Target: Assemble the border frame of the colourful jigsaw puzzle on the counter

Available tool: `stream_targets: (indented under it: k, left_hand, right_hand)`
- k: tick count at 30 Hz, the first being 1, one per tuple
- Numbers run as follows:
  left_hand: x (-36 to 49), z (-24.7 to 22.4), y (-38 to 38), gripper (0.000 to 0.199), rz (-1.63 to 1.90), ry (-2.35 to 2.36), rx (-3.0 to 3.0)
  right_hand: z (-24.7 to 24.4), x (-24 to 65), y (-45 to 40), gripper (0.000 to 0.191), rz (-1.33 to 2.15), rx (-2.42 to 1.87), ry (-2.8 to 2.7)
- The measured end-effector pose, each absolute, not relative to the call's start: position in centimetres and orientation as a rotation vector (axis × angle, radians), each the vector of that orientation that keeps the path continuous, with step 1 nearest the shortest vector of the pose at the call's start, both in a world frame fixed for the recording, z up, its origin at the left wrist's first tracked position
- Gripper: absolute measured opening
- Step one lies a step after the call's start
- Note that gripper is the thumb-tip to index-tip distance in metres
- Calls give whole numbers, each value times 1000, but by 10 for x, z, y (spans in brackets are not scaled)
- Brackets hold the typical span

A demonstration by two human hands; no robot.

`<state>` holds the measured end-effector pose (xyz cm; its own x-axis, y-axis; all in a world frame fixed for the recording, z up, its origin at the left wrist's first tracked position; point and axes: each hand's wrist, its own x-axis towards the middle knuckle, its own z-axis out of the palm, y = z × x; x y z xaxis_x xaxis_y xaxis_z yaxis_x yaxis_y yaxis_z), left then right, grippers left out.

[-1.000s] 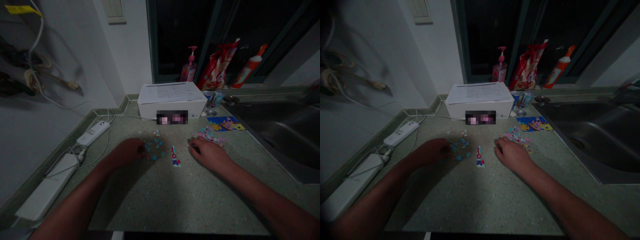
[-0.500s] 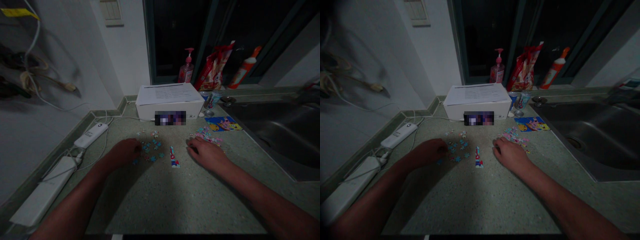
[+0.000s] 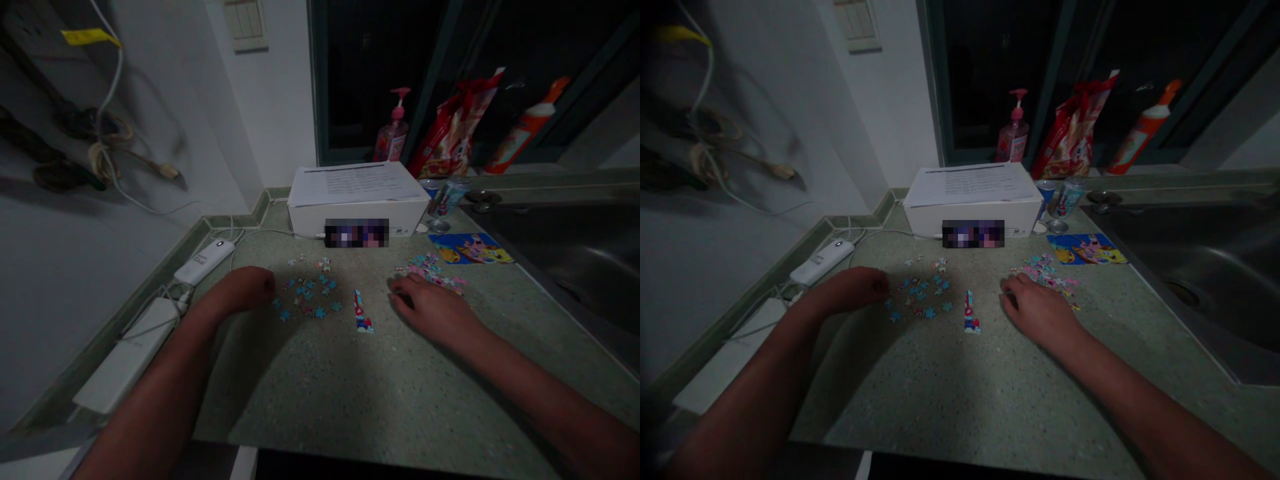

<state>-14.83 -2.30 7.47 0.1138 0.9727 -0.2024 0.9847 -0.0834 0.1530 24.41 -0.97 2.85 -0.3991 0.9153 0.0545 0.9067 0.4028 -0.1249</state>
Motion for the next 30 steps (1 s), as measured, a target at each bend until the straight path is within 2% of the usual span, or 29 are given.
stream_targets:
  k: [6,20,30]
  left_hand:
    - [-128,75,-22,24,-219,1959,2186]
    - [-136,68,-18,21,-248,1897,2178]
    - [-130,63,-18,22,-134,1907,2201]
  right_hand:
    - [29,244,-10,23,136,-1673,-2540]
    - [37,240,-12,22,150,-1692,-2551]
    - [38,239,-13,23,187,-1695,-2542]
